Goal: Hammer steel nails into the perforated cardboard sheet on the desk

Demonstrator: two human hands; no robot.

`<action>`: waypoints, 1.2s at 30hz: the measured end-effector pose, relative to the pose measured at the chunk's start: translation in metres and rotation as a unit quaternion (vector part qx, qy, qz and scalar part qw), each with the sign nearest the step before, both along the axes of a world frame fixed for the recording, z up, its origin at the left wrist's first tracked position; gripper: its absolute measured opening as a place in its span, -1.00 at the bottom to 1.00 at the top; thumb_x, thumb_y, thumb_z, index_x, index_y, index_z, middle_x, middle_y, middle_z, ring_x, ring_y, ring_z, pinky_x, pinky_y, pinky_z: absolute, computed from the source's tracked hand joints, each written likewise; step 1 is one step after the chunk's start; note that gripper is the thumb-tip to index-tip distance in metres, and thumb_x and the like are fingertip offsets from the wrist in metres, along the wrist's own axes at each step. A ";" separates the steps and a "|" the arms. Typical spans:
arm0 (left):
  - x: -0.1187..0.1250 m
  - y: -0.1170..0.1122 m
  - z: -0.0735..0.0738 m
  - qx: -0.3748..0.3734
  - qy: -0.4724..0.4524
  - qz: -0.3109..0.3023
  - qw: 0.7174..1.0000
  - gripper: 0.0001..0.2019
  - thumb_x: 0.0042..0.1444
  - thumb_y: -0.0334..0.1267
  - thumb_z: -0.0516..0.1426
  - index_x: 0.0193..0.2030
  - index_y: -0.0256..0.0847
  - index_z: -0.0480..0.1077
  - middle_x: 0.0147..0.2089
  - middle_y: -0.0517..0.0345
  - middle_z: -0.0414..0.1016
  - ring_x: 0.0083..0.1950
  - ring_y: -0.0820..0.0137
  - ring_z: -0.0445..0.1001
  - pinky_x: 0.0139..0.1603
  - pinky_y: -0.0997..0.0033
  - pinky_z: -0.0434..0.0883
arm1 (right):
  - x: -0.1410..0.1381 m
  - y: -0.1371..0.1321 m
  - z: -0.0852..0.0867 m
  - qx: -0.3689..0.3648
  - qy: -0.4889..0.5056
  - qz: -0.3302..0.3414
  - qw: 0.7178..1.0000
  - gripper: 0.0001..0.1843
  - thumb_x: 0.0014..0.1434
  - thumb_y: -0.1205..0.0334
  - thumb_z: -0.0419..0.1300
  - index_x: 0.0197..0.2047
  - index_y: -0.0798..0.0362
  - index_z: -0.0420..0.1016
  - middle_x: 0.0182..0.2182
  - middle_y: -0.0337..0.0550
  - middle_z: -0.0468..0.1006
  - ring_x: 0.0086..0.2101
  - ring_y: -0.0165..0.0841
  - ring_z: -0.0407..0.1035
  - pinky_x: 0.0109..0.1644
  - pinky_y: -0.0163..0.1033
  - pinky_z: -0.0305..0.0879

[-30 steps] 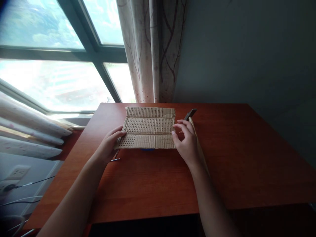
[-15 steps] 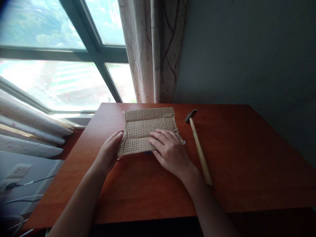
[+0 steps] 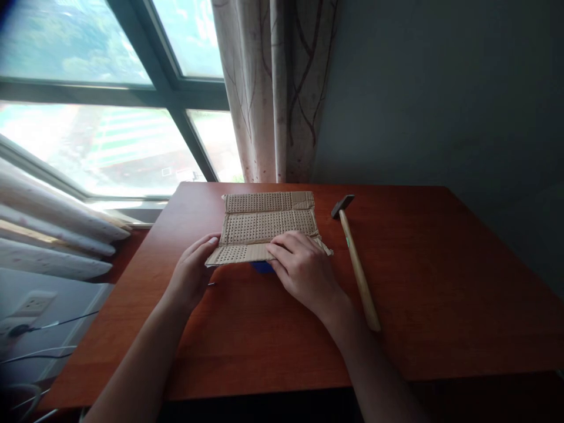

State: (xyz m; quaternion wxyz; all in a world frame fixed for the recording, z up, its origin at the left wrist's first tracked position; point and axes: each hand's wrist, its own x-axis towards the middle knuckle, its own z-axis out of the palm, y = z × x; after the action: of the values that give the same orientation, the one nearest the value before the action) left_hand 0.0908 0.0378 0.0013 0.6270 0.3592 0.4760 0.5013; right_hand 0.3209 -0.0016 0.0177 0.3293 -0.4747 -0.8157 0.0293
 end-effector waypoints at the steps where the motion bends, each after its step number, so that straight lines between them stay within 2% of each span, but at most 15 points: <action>1: 0.000 0.000 0.001 0.002 -0.008 -0.002 1.000 -0.68 0.01 -0.11 0.31 -0.16 -0.28 0.55 -0.31 0.10 0.59 -0.21 0.28 0.55 -0.37 0.50 0.40 | 0.000 -0.001 -0.001 0.002 -0.004 0.003 1.000 -0.79 0.30 0.35 0.18 -0.04 0.03 0.57 -0.07 -0.08 0.61 -0.04 -0.20 0.44 0.04 -0.04 0.44; 10: -0.001 -0.003 -0.005 0.024 0.022 -0.035 0.999 -0.65 0.04 -0.12 0.35 -0.08 -0.26 0.55 -0.19 0.08 0.62 -0.13 0.30 0.56 -0.18 0.49 0.44 | -0.003 -0.006 -0.011 0.021 -0.006 0.022 1.000 -0.68 0.24 0.49 0.15 0.02 0.05 0.52 -0.01 -0.05 0.59 0.03 -0.19 0.40 0.12 -0.01 0.39; 15: -0.002 -0.002 -0.008 0.021 0.008 -0.047 0.999 -0.64 0.04 -0.12 0.36 -0.06 -0.26 0.55 -0.18 0.06 0.63 -0.16 0.32 0.57 -0.21 0.50 0.44 | -0.002 -0.007 -0.013 0.020 0.014 0.024 0.999 -0.65 0.21 0.49 0.17 0.04 0.03 0.51 -0.02 -0.06 0.59 0.01 -0.19 0.42 0.12 0.00 0.39; 25: -0.002 -0.004 -0.004 0.021 0.007 -0.051 0.998 -0.64 -0.02 -0.14 0.39 -0.11 -0.26 0.56 -0.20 0.06 0.62 -0.18 0.32 0.55 -0.23 0.49 0.44 | -0.001 -0.016 -0.010 0.030 0.017 0.016 0.999 -0.65 0.23 0.50 0.17 0.05 0.02 0.50 0.00 -0.06 0.58 0.05 -0.19 0.41 0.15 0.03 0.38; 36: -0.001 -0.006 -0.007 0.031 0.022 -0.082 0.996 -0.66 0.03 -0.14 0.37 -0.09 -0.25 0.55 -0.16 0.05 0.61 -0.10 0.29 0.54 -0.18 0.46 0.43 | 0.004 -0.021 -0.015 0.032 0.018 0.009 0.999 -0.64 0.20 0.53 0.17 0.03 0.05 0.51 0.00 -0.06 0.58 0.04 -0.18 0.40 0.15 0.02 0.38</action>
State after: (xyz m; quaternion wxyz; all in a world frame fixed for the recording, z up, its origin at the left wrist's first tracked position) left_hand 0.0896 0.0320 -0.0059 0.6441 0.4268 0.4431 0.4546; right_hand 0.3254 -0.0228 0.0027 0.3585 -0.4554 -0.8148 0.0143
